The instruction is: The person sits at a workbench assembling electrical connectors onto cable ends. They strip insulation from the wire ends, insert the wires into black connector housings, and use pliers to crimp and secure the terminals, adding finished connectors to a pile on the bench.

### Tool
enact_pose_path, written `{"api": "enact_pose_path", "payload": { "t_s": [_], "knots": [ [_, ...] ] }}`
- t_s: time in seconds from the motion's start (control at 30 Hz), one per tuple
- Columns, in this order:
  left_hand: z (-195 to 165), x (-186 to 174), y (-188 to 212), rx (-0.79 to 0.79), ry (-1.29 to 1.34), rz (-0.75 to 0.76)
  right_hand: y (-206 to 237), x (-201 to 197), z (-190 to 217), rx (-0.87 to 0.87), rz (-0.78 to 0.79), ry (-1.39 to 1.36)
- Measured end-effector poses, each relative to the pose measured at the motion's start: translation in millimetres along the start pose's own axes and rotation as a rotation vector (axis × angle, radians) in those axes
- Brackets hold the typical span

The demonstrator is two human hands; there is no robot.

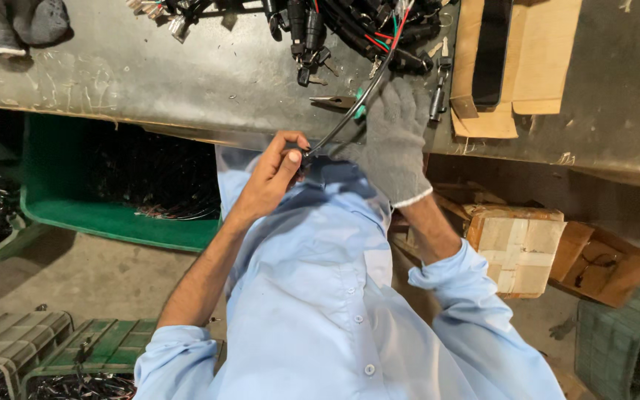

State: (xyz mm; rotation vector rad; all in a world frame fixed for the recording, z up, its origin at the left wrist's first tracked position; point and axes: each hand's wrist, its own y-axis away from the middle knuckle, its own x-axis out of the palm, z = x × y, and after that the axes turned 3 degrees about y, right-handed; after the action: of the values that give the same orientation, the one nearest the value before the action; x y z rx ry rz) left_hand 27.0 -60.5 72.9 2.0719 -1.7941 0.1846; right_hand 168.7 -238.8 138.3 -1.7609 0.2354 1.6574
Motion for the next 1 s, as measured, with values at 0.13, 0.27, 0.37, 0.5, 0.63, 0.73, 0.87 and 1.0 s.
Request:
{"api": "enact_pose_path", "payload": {
  "t_s": [0.13, 0.27, 0.37, 0.5, 0.63, 0.73, 0.87, 1.0],
  "knots": [
    [-3, -3, 7, 0.089, -0.133, 0.023, 6, 12, -4, 0.086, 0.199, -0.18],
    [-1, 5, 18, -0.008, -0.217, -0.025, 39, 12, 15, 0.215, 0.127, -0.389],
    [3, 9, 26, 0.001, -0.423, -0.09, 56, 15, 42, 0.798, 0.506, -0.871],
    [13, 10, 32, 0.071, -0.471, -0.103, 58, 20, 63, 0.832, 0.541, -1.024],
    [18, 10, 35, 0.107, -0.354, -0.092, 47, 20, 63, 0.428, 0.341, -0.842],
    [18, 10, 37, 0.08, -0.342, -0.097, 39, 21, 58, 0.365, 0.37, -0.783],
    [14, 11, 40, 0.064, -0.337, -0.076, 35, 21, 52, 0.313, 0.388, -0.81],
    [11, 12, 41, 0.027, -0.304, -0.054, 33, 21, 43, 0.247, 0.414, -0.849]
  ]
}}
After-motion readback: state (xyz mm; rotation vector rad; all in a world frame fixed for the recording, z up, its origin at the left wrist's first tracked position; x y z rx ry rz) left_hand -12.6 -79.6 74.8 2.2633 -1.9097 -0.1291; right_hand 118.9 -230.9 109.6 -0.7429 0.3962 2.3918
